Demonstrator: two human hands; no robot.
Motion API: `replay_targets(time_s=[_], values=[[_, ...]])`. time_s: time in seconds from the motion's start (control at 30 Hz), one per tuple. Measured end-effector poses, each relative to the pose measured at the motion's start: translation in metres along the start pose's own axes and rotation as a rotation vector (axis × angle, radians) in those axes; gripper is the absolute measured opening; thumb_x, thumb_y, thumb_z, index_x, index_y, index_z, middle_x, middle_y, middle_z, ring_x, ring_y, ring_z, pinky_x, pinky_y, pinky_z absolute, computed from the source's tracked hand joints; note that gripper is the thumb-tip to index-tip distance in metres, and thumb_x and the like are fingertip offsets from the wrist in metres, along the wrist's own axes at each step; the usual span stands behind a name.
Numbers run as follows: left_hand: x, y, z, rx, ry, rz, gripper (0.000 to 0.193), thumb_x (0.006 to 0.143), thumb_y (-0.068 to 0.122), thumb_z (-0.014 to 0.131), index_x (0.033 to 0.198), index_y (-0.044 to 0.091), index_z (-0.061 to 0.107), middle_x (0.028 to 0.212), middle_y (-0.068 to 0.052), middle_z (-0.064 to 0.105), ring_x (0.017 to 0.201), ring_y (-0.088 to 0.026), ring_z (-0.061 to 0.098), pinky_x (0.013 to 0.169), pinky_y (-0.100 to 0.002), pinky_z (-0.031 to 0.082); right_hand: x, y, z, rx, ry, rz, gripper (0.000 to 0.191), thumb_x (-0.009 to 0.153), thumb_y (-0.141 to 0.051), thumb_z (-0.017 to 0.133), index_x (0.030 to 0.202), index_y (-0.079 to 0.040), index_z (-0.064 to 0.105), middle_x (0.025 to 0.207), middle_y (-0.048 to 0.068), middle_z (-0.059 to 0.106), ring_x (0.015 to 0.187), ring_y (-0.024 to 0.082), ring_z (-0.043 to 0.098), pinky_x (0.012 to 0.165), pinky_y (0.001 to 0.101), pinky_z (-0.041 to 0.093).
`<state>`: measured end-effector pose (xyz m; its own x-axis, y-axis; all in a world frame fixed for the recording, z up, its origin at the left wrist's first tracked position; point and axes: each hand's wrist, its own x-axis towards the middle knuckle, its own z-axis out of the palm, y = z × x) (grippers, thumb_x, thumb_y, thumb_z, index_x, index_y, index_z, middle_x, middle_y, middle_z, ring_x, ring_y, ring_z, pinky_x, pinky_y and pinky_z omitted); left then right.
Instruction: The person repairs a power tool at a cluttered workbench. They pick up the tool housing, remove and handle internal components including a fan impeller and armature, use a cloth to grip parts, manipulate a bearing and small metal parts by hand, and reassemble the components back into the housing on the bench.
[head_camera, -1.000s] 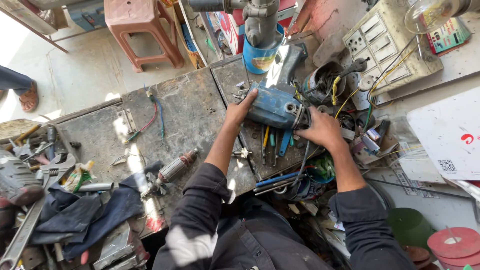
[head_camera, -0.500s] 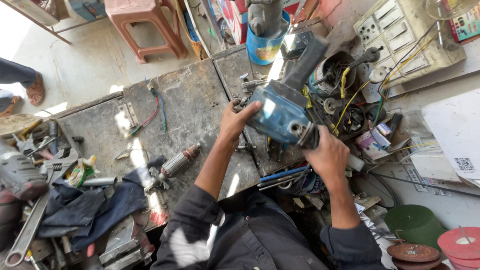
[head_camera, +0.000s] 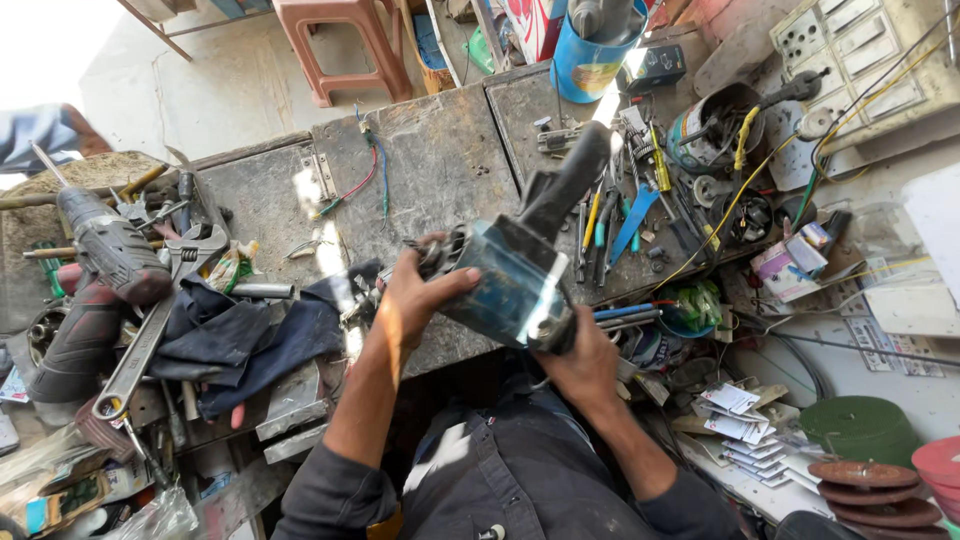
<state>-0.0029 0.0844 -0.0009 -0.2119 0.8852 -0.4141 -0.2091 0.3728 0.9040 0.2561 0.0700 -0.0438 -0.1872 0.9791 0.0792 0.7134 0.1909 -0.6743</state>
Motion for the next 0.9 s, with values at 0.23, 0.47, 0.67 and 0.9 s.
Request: replay_targets(time_s=[0.23,0.47,0.67,0.9], values=[[-0.056,0.02,-0.024,0.243,0.255,0.172,0.098,0.054,0.034,0.095,0.135,-0.002,0.053,0.124,-0.011,0.052,0.111,-0.024,0.064,0.093,-0.035,0.055,-0.002,-0.029,0.05,0.2,-0.29,-0.009,0.065,0.075,-0.017,0.084,0.123,0.001,0.044,0.09,0.024,0.072,0.092,0.045,0.072,0.073,0.0481,0.056],[-0.102,0.074,-0.032,0.614,0.308,0.517,0.096,0.054,0.036,0.095,0.133,-0.003,0.058,0.12,-0.015,0.048,0.112,-0.03,0.057,0.098,-0.039,0.05,0.008,-0.049,0.068,0.415,-0.305,-0.099,0.073,0.077,-0.018,0.084,0.13,0.0,0.038,0.103,0.021,0.075,0.102,0.036,0.076,0.078,0.0421,0.061],[-0.103,0.102,-0.022,0.68,0.337,0.614,0.097,0.055,0.041,0.094,0.134,-0.002,0.057,0.118,-0.016,0.047,0.113,-0.031,0.053,0.098,-0.041,0.047,0.023,-0.043,0.092,0.444,-0.257,-0.219,0.076,0.08,-0.015,0.082,0.142,-0.004,0.039,0.114,0.017,0.074,0.106,0.035,0.075,0.086,0.0414,0.059],[-0.093,0.112,-0.02,0.806,0.269,0.694,0.102,0.05,0.04,0.091,0.135,-0.003,0.055,0.117,-0.02,0.047,0.113,-0.038,0.048,0.098,-0.046,0.044,0.029,-0.051,0.101,0.579,-0.164,-0.412,0.057,0.088,-0.006,0.074,0.141,-0.004,0.052,0.134,0.019,0.066,0.125,0.034,0.066,0.107,0.0435,0.051]])
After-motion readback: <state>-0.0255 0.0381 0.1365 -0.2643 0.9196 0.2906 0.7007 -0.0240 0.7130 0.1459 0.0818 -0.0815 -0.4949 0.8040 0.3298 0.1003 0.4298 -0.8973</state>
